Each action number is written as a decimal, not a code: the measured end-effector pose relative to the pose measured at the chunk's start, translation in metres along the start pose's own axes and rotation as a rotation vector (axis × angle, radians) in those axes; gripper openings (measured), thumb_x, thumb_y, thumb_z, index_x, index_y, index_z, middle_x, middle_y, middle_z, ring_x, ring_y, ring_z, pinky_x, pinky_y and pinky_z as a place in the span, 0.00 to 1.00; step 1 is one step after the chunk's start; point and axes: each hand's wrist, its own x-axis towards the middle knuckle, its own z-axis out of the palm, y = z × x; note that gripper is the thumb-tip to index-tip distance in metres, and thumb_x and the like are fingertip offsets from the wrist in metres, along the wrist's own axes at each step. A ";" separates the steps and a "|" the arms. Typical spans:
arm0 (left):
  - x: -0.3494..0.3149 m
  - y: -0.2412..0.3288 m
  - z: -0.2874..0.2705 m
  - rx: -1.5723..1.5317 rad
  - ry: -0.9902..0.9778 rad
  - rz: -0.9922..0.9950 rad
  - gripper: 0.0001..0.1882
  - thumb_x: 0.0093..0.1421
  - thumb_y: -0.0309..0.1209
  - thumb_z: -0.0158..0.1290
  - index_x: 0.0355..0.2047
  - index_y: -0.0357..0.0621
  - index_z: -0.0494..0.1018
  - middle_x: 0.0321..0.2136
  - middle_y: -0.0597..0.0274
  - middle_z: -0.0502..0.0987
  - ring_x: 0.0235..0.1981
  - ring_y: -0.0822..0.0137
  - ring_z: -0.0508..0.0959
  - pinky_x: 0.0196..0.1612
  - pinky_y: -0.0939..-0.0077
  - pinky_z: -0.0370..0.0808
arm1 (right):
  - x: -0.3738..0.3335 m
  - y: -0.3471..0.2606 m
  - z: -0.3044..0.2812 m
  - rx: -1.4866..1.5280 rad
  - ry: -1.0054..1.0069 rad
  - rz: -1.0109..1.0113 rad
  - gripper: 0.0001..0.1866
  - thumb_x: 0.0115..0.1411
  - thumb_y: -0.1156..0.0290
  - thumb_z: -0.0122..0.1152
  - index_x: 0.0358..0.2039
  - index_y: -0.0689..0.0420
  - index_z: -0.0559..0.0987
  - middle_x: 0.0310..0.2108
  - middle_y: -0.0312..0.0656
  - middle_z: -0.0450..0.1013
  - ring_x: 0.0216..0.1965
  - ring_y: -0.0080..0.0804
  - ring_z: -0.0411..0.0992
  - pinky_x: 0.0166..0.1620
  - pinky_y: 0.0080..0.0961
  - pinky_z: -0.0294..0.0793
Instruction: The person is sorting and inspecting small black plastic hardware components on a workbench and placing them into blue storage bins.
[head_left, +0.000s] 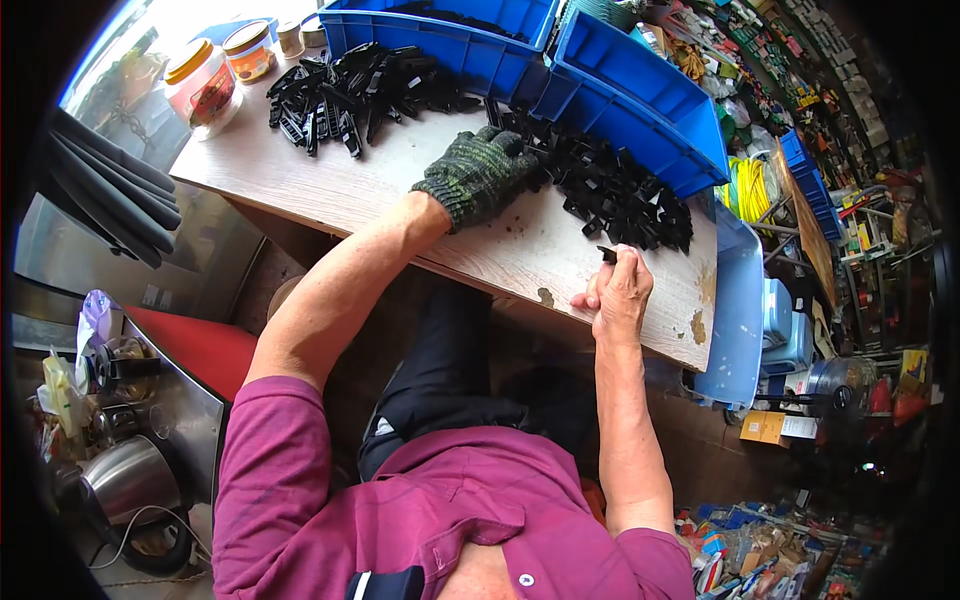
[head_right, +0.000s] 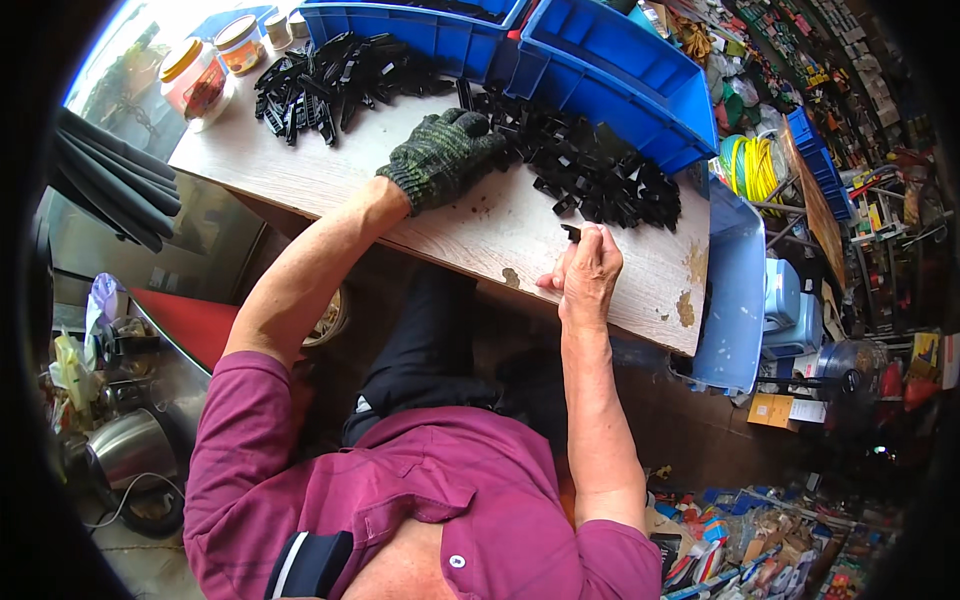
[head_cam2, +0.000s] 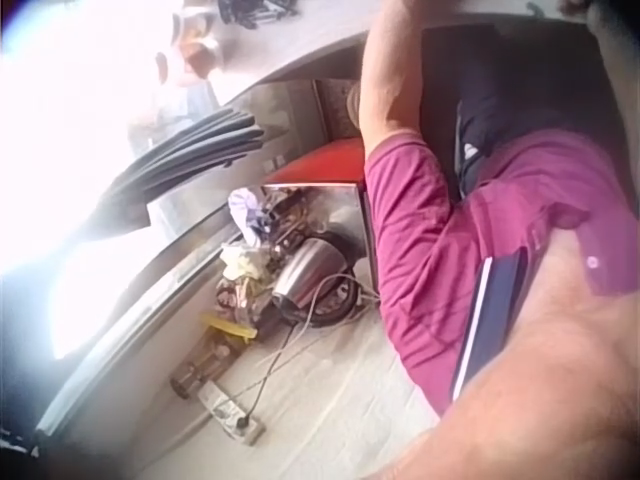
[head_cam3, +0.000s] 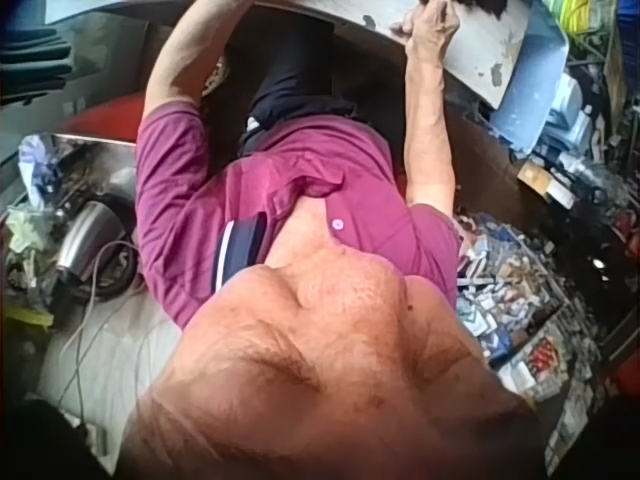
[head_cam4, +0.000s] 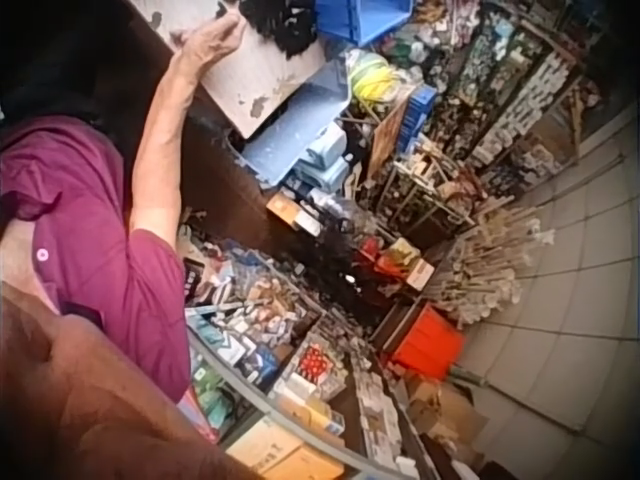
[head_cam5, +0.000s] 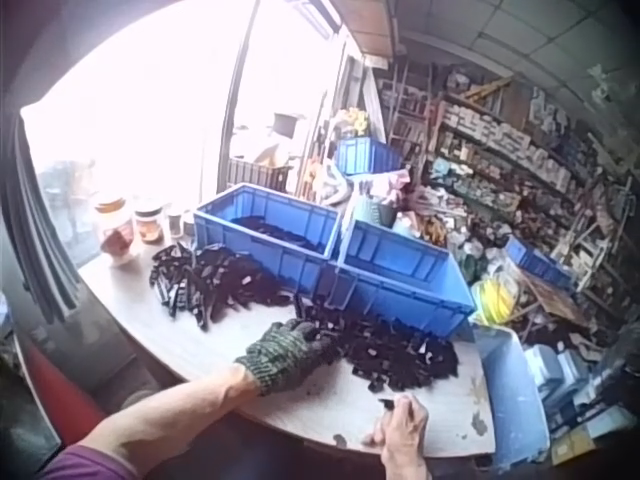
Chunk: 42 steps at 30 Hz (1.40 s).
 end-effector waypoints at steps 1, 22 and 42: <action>0.002 0.000 -0.001 -0.047 -0.030 0.006 0.20 0.60 0.33 0.54 0.54 0.56 0.74 0.51 0.52 0.74 0.50 0.48 0.75 0.50 0.52 0.74 | 0.000 0.000 0.000 -0.001 0.004 0.001 0.14 0.68 0.59 0.48 0.26 0.50 0.69 0.09 0.29 0.50 0.08 0.21 0.52 0.11 0.26 0.67; -0.011 0.014 0.002 0.123 0.036 -0.222 0.11 0.61 0.36 0.53 0.42 0.49 0.78 0.39 0.53 0.78 0.46 0.50 0.76 0.45 0.54 0.74 | -0.002 0.002 -0.002 0.037 0.040 -0.034 0.16 0.68 0.57 0.47 0.25 0.51 0.67 0.08 0.30 0.50 0.08 0.22 0.54 0.13 0.30 0.72; -0.028 0.120 0.027 -0.852 0.103 -0.233 0.16 0.67 0.39 0.51 0.47 0.41 0.75 0.40 0.47 0.80 0.41 0.45 0.79 0.42 0.55 0.76 | -0.008 -0.004 0.002 0.049 0.165 -0.045 0.15 0.67 0.59 0.46 0.25 0.53 0.67 0.12 0.34 0.59 0.07 0.25 0.56 0.12 0.28 0.66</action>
